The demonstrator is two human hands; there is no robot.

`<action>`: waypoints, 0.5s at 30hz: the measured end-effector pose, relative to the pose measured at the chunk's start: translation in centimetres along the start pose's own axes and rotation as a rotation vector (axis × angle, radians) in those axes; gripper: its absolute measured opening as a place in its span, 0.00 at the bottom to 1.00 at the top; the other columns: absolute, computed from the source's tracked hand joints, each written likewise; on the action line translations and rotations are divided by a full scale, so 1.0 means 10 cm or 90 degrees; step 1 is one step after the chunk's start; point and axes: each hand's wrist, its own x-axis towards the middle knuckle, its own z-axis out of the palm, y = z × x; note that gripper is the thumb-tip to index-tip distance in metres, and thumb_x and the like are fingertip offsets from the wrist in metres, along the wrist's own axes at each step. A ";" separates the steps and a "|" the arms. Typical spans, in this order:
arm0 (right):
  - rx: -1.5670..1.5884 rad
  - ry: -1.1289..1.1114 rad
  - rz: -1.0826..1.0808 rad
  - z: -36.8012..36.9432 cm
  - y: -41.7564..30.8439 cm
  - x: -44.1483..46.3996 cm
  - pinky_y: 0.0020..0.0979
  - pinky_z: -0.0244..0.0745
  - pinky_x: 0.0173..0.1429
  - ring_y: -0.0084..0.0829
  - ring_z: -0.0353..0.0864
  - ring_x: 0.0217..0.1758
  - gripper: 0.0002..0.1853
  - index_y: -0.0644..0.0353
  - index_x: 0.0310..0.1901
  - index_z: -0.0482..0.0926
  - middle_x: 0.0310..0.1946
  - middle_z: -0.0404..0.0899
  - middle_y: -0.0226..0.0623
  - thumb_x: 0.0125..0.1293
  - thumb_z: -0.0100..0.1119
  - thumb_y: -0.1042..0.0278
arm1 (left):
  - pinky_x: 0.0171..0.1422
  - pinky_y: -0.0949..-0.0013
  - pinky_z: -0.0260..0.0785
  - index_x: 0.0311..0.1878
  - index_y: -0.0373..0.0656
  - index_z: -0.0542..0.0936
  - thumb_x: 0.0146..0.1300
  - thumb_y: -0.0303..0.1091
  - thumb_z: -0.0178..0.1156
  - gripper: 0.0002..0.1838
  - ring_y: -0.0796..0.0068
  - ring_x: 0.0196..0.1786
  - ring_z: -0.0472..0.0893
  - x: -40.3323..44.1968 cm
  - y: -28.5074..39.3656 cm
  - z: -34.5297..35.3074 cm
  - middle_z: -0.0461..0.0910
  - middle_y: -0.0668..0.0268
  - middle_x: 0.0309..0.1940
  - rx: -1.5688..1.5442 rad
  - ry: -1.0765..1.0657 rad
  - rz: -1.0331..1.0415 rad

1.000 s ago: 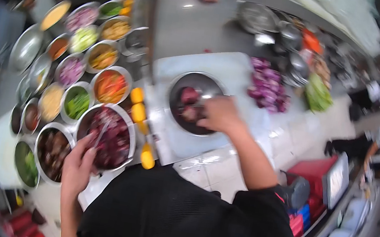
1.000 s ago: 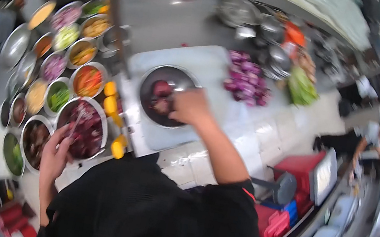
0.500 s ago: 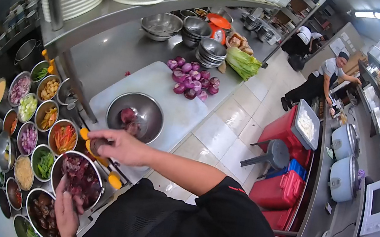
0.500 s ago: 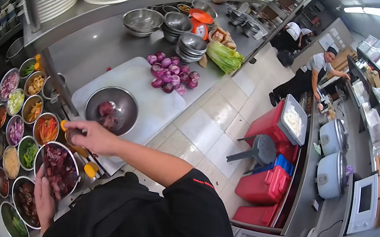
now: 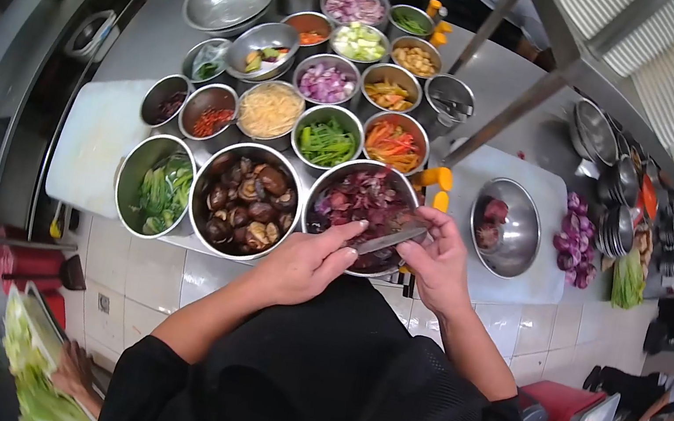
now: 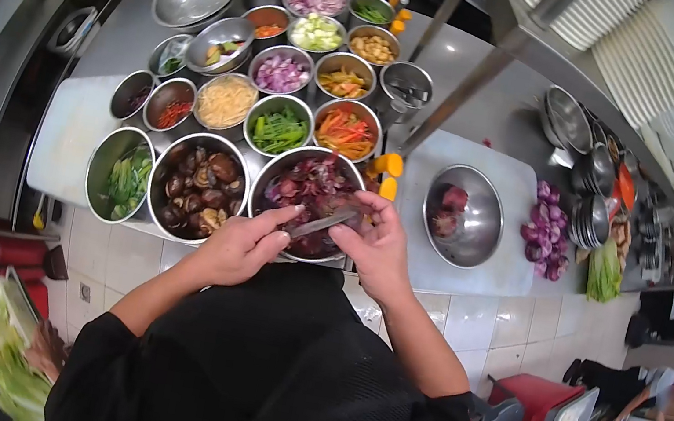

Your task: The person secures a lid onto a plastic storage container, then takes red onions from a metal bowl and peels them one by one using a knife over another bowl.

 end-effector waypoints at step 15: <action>-0.068 -0.027 -0.022 0.17 0.02 -0.03 0.34 0.77 0.62 0.31 0.79 0.56 0.29 0.66 0.58 0.66 0.52 0.77 0.44 0.57 0.69 0.85 | 0.46 0.57 0.75 0.66 0.41 0.73 0.71 0.37 0.55 0.22 0.49 0.40 0.84 0.05 -0.10 0.11 0.83 0.49 0.38 0.026 0.052 0.058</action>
